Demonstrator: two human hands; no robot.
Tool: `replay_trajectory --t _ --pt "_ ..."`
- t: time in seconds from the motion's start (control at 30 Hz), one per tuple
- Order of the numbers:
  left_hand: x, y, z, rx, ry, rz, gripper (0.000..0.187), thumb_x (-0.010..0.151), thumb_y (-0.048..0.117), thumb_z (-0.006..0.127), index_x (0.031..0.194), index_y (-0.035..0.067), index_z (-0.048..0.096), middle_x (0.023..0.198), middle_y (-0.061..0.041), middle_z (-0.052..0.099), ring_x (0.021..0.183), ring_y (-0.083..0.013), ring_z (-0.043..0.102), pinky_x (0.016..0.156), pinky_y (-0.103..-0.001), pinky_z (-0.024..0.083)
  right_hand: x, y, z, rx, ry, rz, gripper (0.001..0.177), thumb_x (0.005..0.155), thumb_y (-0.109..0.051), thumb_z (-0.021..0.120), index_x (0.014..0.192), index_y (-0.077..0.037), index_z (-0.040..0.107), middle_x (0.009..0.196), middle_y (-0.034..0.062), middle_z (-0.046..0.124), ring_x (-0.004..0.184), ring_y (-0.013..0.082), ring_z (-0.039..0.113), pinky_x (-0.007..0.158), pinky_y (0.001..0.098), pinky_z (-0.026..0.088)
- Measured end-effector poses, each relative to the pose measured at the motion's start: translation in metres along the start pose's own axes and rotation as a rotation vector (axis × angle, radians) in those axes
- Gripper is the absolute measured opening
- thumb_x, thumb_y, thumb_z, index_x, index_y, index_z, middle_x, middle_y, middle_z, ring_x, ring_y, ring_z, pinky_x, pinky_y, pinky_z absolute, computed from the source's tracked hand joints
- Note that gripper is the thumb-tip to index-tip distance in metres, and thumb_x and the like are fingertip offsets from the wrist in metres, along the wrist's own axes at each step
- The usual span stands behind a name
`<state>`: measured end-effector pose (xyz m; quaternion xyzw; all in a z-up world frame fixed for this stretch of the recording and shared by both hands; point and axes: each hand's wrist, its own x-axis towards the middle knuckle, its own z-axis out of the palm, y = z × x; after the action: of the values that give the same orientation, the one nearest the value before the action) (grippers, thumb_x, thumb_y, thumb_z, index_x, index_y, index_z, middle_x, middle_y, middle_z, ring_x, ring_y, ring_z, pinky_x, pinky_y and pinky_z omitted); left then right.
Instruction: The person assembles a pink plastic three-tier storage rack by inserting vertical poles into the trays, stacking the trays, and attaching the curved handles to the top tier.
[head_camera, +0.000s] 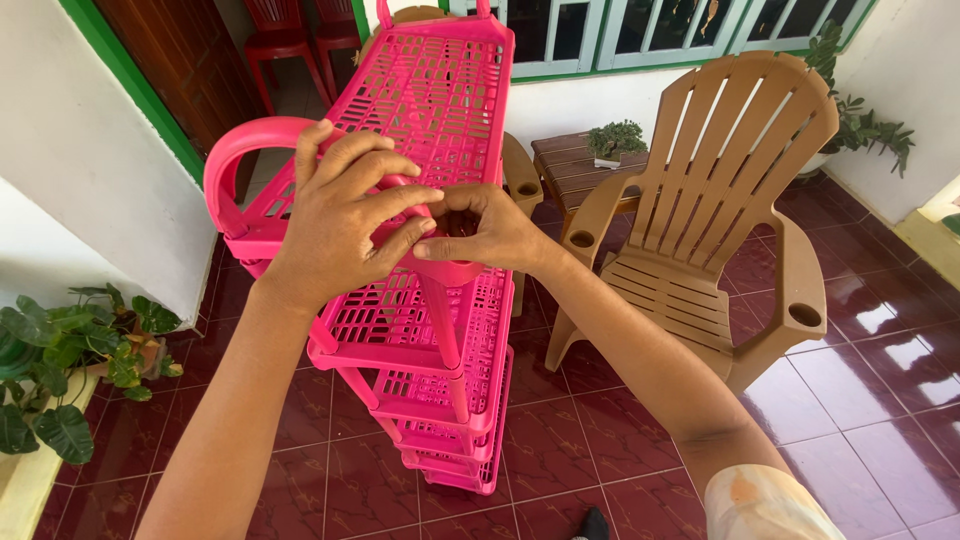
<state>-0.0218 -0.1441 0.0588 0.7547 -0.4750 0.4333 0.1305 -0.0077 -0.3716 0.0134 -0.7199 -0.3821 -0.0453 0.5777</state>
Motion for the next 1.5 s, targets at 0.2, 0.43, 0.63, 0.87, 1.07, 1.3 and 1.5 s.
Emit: replay_trajectory --t 0.2,0.43,0.63,0.87,1.07,1.3,1.5 --pt "-0.004 0.005 0.003 -0.011 0.010 -0.022 0.022 0.096 0.028 0.078 0.117 0.021 0.080 0.119 0.000 0.067 0.132 -0.0229 0.054 0.125 -0.054 0.025 0.000 0.011 0.002 -0.177 0.062 0.039 0.022 0.087 -0.019 0.085 0.101 -0.004 0.076 0.078 -0.0017 0.069 0.067 0.0038 0.061 0.059 0.0215 0.049" --pt "-0.002 0.010 0.003 0.003 -0.014 -0.035 0.024 0.097 0.030 0.075 0.120 0.021 0.079 0.125 -0.002 0.066 0.138 -0.0253 0.050 0.128 -0.055 0.021 -0.001 0.013 0.004 -0.129 0.086 0.011 0.022 0.088 -0.017 0.082 0.103 -0.002 0.075 0.080 -0.0021 0.070 0.070 0.0029 0.062 0.061 0.0215 0.052" --pt "-0.007 0.024 0.005 0.067 -0.028 -0.063 0.045 0.094 0.037 0.074 0.134 0.016 0.071 0.144 -0.013 0.057 0.145 -0.0346 0.040 0.122 -0.063 0.017 -0.006 0.008 0.004 -0.113 0.108 -0.165 0.057 0.081 -0.016 0.083 0.129 -0.004 0.056 0.104 -0.0034 0.068 0.086 0.0017 0.065 0.076 0.0211 0.056" --pt "-0.011 0.042 0.018 0.043 0.009 -0.199 0.037 0.095 0.032 0.073 0.129 0.018 0.072 0.132 -0.009 0.059 0.143 -0.0331 0.045 0.125 -0.061 0.025 -0.010 0.023 0.013 -0.202 0.167 -0.163 0.028 0.083 -0.010 0.083 0.108 -0.003 0.071 0.087 0.0015 0.064 0.073 0.0051 0.057 0.063 0.0252 0.049" --pt "-0.008 0.048 0.019 0.062 0.011 -0.256 0.038 0.091 0.030 0.074 0.127 0.018 0.072 0.131 -0.009 0.060 0.141 -0.0341 0.044 0.124 -0.061 0.025 -0.012 0.026 0.017 -0.331 0.207 -0.289 0.034 0.078 -0.011 0.085 0.106 -0.001 0.070 0.095 0.0094 0.072 0.083 0.0172 0.073 0.073 0.0303 0.059" --pt "-0.014 0.071 0.029 0.134 -0.033 -0.363 0.046 0.092 0.033 0.073 0.136 0.021 0.067 0.153 -0.011 0.047 0.153 -0.0373 0.030 0.123 -0.069 0.014 -0.036 0.008 0.006 -0.451 0.108 -0.337 0.061 0.077 -0.012 0.084 0.131 0.003 0.062 0.128 0.0206 0.064 0.118 0.0348 0.066 0.101 0.0422 0.056" --pt "-0.030 0.100 0.053 0.182 0.082 -0.541 0.067 0.093 0.034 0.071 0.154 0.017 0.048 0.167 -0.023 0.024 0.156 -0.0478 0.016 0.120 -0.075 0.009 -0.067 -0.015 -0.007 -0.441 0.094 -0.302 0.063 0.083 -0.011 0.079 0.142 -0.003 0.057 0.136 0.0183 0.061 0.127 0.0328 0.062 0.107 0.0413 0.052"
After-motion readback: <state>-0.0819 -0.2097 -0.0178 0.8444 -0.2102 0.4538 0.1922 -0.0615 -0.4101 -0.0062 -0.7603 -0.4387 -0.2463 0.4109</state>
